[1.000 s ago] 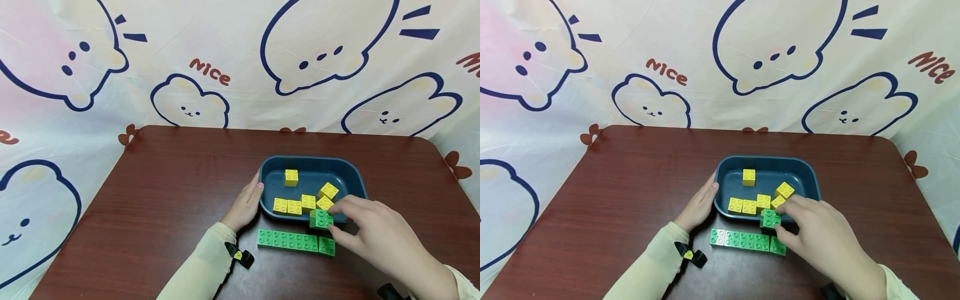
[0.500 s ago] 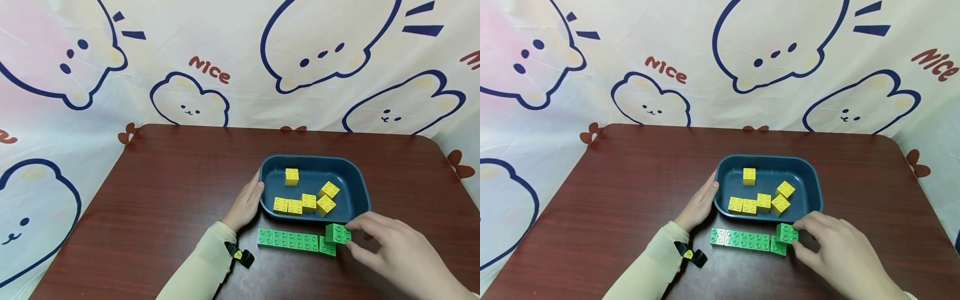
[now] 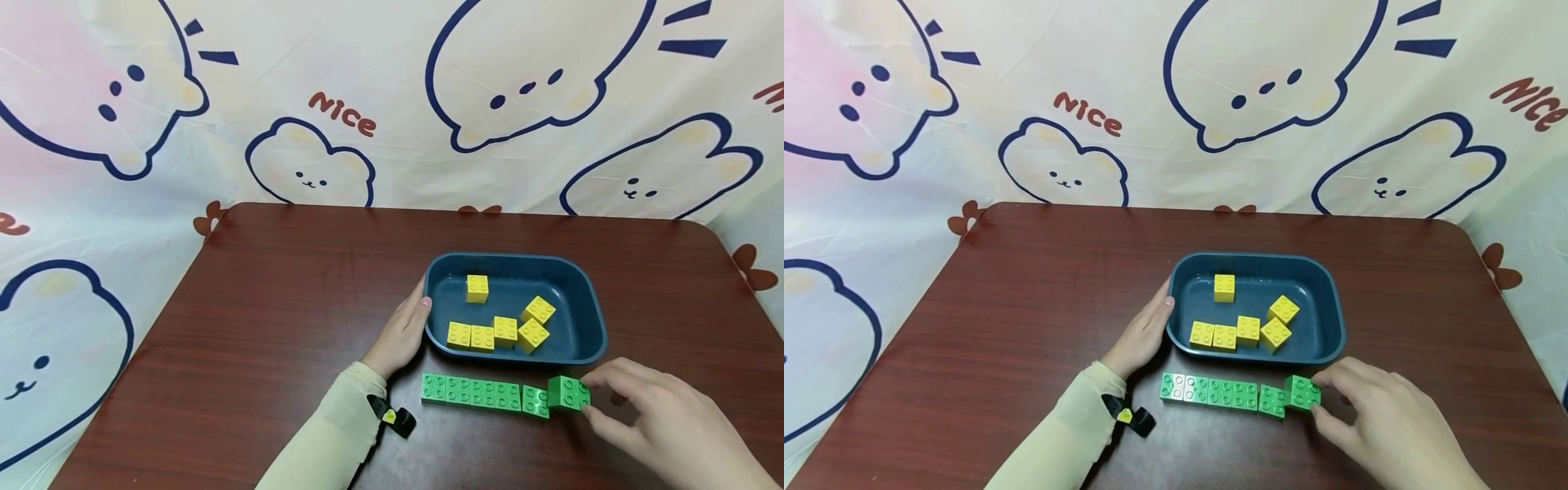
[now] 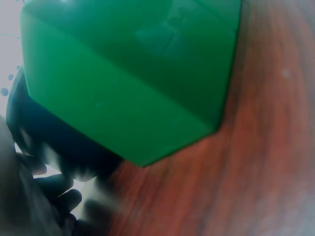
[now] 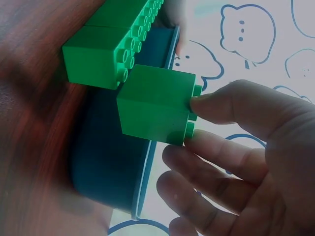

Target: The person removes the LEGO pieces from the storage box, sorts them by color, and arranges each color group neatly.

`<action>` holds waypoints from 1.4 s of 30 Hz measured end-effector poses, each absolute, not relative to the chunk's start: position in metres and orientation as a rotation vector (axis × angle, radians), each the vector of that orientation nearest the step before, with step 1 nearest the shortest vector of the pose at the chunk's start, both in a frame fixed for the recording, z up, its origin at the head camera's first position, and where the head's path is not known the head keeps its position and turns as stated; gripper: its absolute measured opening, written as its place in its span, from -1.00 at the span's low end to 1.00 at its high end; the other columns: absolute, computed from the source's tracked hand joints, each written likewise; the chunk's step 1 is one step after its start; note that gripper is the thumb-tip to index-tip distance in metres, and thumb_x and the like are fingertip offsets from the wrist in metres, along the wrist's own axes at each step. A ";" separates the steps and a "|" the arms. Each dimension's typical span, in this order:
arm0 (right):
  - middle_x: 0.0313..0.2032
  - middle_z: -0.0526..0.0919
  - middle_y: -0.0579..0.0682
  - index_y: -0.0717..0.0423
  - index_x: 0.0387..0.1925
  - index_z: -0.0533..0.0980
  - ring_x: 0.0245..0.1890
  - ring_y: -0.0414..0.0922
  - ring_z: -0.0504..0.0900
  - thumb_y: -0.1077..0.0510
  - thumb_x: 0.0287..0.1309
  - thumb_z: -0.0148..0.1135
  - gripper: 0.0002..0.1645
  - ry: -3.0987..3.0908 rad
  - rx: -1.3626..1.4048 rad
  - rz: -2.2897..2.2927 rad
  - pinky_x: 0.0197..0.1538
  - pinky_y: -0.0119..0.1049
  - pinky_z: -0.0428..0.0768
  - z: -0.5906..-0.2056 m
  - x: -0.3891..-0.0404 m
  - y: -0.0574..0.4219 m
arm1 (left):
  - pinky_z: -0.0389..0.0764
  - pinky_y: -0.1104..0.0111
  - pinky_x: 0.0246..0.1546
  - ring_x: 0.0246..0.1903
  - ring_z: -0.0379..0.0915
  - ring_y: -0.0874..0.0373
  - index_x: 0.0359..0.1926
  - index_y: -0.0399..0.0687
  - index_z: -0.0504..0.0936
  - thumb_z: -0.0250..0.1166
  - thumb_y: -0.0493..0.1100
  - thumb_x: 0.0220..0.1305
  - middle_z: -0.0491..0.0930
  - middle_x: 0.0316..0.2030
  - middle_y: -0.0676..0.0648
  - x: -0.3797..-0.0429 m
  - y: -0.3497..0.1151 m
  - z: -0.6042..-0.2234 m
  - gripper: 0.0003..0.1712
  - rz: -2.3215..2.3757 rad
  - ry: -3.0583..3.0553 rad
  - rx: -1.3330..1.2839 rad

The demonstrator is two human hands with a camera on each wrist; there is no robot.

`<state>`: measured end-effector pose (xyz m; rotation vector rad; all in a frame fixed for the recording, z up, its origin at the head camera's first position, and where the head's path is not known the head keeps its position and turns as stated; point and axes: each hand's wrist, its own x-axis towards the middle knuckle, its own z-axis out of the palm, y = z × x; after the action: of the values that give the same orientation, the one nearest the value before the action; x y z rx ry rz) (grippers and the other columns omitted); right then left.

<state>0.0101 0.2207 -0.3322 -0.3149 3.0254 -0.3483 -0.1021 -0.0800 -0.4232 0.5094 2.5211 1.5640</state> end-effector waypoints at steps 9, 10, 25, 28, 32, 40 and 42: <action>-0.38 0.57 -0.22 -0.15 -0.30 0.59 -0.50 -0.25 0.43 -0.08 -0.30 0.50 -0.59 3.001 -0.305 -0.316 -0.50 -0.28 0.46 -0.340 0.012 0.228 | -0.04 0.24 0.34 0.37 -0.20 0.31 0.46 0.20 -0.14 -0.32 0.02 0.51 -0.13 0.41 0.23 -0.104 -0.079 -0.425 -0.44 1.590 2.531 0.557; -0.38 0.57 -0.22 -0.15 -0.30 0.59 -0.50 -0.26 0.43 -0.08 -0.30 0.50 -0.59 2.999 -0.302 -0.314 -0.50 -0.28 0.46 -0.341 0.012 0.228 | -0.04 0.24 0.34 0.37 -0.20 0.31 0.46 0.21 -0.15 -0.33 0.03 0.51 -0.13 0.41 0.23 -0.104 -0.079 -0.425 -0.44 1.589 2.532 0.560; -0.37 0.54 -0.28 -0.21 -0.29 0.57 -0.48 -0.29 0.40 -0.09 -0.24 0.47 -0.64 2.919 -0.259 -0.363 -0.49 -0.31 0.41 -0.362 0.013 0.230 | -0.04 0.26 0.34 0.36 -0.20 0.33 0.45 0.21 -0.15 -0.33 0.04 0.51 -0.13 0.40 0.24 -0.104 -0.079 -0.425 -0.44 1.594 2.529 0.555; -0.34 0.56 -0.27 -0.22 -0.29 0.57 -0.46 -0.29 0.41 -0.09 -0.23 0.47 -0.63 2.898 -0.268 -0.380 -0.45 -0.28 0.44 -0.365 0.012 0.230 | -0.04 0.26 0.34 0.36 -0.20 0.33 0.45 0.21 -0.15 -0.33 0.05 0.50 -0.13 0.41 0.24 -0.104 -0.079 -0.425 -0.44 1.590 2.530 0.553; -0.33 0.57 -0.26 -0.21 -0.28 0.57 -0.43 -0.28 0.44 -0.10 -0.23 0.47 -0.63 2.869 -0.273 -0.398 -0.39 -0.23 0.49 -0.369 0.011 0.229 | -0.04 0.23 0.34 0.37 -0.20 0.31 0.45 0.23 -0.15 -0.32 0.05 0.50 -0.13 0.40 0.25 -0.103 -0.079 -0.425 -0.44 1.585 2.527 0.541; -0.33 0.57 -0.27 -0.21 -0.29 0.57 -0.41 -0.28 0.45 -0.09 -0.24 0.48 -0.63 2.884 -0.284 -0.421 -0.36 -0.21 0.52 -0.371 0.012 0.226 | -0.04 0.22 0.34 0.37 -0.20 0.28 0.45 0.23 -0.14 -0.32 0.04 0.51 -0.13 0.40 0.25 -0.104 -0.079 -0.427 -0.44 1.584 2.526 0.527; -0.34 0.57 -0.27 -0.22 -0.30 0.57 -0.42 -0.29 0.44 -0.08 -0.24 0.48 -0.64 2.886 -0.289 -0.423 -0.37 -0.22 0.51 -0.371 0.011 0.225 | -0.04 0.22 0.34 0.37 -0.20 0.30 0.45 0.24 -0.14 -0.33 0.05 0.50 -0.13 0.40 0.25 -0.104 -0.079 -0.427 -0.44 1.584 2.524 0.528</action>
<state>0.0112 0.2254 -0.3709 -0.2888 2.8864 -0.4227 -0.1039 -0.0791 -0.4271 0.5276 2.5244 1.5839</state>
